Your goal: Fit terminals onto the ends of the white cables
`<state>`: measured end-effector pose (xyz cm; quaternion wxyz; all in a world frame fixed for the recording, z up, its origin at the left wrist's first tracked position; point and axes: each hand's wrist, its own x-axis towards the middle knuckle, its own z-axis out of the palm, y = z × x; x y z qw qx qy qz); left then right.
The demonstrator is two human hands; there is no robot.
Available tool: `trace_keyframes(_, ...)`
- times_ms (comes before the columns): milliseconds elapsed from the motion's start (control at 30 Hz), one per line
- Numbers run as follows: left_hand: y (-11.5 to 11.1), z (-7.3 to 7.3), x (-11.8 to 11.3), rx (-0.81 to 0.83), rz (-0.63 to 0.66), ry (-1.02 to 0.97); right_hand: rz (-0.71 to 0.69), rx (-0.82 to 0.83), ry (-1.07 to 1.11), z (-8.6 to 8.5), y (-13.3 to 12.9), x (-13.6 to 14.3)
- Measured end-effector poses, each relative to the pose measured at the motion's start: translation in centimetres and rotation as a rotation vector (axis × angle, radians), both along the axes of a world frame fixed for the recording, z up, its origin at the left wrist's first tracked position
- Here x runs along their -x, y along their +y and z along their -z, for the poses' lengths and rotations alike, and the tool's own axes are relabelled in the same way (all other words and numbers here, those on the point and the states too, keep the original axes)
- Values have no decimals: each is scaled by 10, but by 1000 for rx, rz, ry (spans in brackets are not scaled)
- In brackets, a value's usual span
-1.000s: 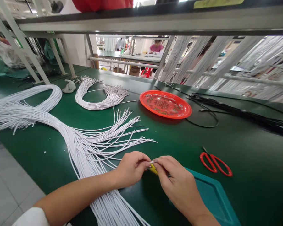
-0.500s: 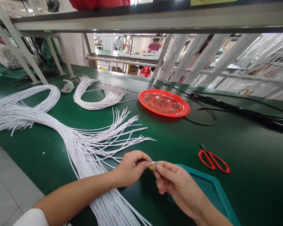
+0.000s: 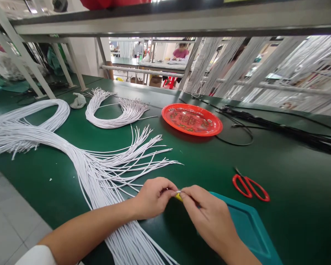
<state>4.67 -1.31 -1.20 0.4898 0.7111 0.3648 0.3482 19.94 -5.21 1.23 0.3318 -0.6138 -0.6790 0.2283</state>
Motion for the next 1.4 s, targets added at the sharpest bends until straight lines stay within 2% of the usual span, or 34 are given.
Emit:
trace_keyframes(67, 0, -1, 2, -120, -5, 33, 51, 349, 361, -6, 2, 5)
trace_keyframes(133, 0, 0, 1, -110, -7, 24, 57, 611, 666, -11, 4, 7)
trace_keyframes(167, 0, 1, 0, -70, -12, 16, 50, 680, 728, -13, 4, 7)
trace_keyframes(200, 0, 3, -1, -11, -16, 4, 48, 704, 702, -14, 4, 5)
trace_keyframes(267, 0, 7, -4, 146, -17, -36, 57, 597, 430, -12, 2, -2)
trace_keyframes(367, 2, 13, -7, 378, 5, -118, 110, 125, -165, -3, -3, -18)
trace_keyframes(433, 3, 15, -8, 471, 28, -150, 53, -108, -475, 5, -5, -26)
trace_keyframes(500, 5, 15, -7, 507, 47, -158, -61, -178, -700, 11, -6, -30)
trace_keyframes(600, 6, 15, -7, 518, 66, -156, -165, -106, -881, 10, -3, -27)
trace_keyframes(800, 8, 15, -8, 575, 57, -146, -199, 18, -930, -1, 5, -20)
trace_keyframes(1000, 10, 15, -7, 691, 47, -156, -178, 120, -814, 0, 9, -23)
trace_keyframes(1233, 11, 19, -8, 704, 49, -174, -216, 225, -827, 0, 11, -25)
trace_keyframes(1400, 11, 18, -7, 716, 51, -168, -198, 346, -681, -2, 21, -26)
